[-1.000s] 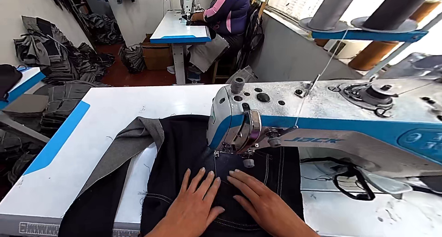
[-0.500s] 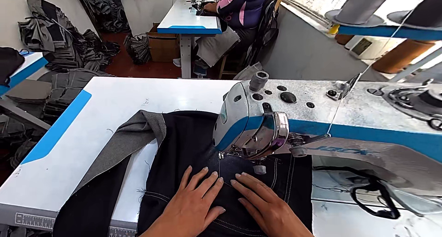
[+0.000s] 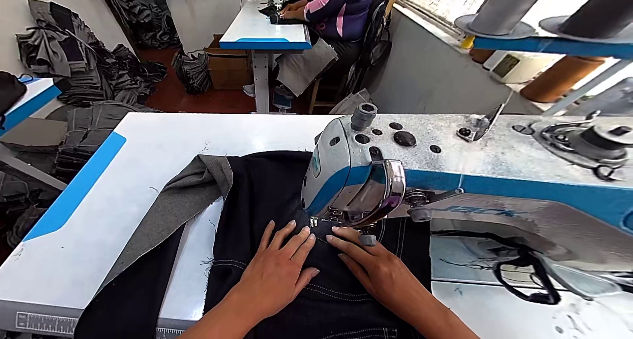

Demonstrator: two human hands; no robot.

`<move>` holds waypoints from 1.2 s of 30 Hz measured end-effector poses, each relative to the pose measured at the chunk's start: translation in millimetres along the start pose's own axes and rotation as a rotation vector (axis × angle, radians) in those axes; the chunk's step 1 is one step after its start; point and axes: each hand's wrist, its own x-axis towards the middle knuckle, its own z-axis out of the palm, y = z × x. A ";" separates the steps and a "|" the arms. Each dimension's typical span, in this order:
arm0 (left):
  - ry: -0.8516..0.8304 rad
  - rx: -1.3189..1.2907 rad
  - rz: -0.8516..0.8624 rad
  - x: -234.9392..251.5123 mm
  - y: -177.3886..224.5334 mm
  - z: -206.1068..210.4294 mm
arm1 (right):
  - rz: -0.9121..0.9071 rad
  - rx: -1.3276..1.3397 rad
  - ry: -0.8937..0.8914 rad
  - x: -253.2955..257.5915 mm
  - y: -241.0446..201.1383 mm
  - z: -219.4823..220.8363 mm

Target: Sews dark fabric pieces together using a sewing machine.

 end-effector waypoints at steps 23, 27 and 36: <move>0.011 0.006 -0.005 15.0 -6.6 -1.0 | 0.001 -0.005 0.026 12.4 13.4 1.1; 0.040 0.016 0.004 16.8 -7.8 1.4 | 0.004 0.004 0.028 14.5 13.8 1.2; 0.073 0.027 0.012 15.6 -7.5 2.1 | 0.038 0.130 0.072 17.6 13.3 -3.3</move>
